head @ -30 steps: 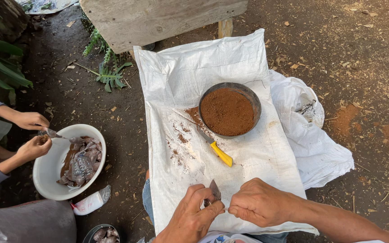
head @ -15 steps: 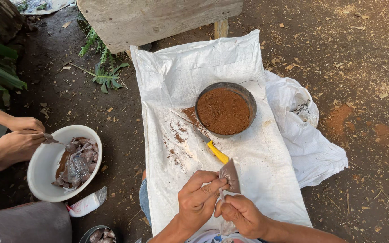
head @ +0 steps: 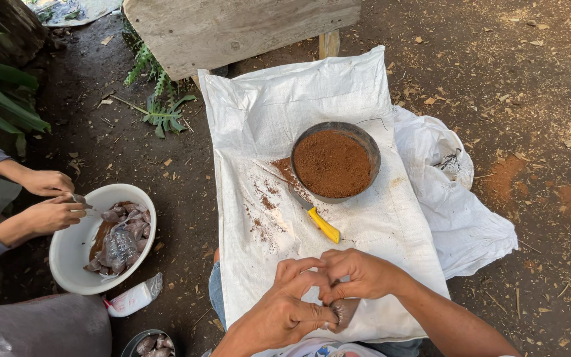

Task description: The person fills small plastic bags with soil from a bowl by hand and using a small spoon, then seals the bags.

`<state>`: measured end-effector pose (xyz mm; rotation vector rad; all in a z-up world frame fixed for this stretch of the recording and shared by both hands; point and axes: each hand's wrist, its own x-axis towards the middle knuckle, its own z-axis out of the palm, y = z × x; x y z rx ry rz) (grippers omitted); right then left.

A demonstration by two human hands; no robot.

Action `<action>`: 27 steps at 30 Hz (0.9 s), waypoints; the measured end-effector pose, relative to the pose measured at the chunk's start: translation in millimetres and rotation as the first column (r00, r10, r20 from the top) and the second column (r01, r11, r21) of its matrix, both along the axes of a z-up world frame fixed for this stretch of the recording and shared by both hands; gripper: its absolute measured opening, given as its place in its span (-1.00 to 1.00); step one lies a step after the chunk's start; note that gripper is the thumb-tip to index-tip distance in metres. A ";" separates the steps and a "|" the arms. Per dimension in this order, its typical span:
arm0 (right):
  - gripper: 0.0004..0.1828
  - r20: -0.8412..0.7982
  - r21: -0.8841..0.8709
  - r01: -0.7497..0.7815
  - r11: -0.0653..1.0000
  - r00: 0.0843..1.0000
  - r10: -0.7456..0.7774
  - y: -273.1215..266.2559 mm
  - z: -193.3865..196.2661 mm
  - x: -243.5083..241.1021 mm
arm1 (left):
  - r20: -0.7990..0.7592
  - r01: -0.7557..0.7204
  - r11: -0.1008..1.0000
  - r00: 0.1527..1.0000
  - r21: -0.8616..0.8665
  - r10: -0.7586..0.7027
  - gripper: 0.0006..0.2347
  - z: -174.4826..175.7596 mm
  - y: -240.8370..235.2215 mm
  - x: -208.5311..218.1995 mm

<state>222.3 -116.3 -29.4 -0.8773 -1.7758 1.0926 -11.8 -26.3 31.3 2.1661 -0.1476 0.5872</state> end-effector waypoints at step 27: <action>-0.64 0.301 0.358 0.640 0.680 0.611 -0.732 -11.7 -8.9 -63.4 | -0.272 -0.713 0.498 0.670 -0.494 0.691 -0.93 -85.4 -18.7 37.5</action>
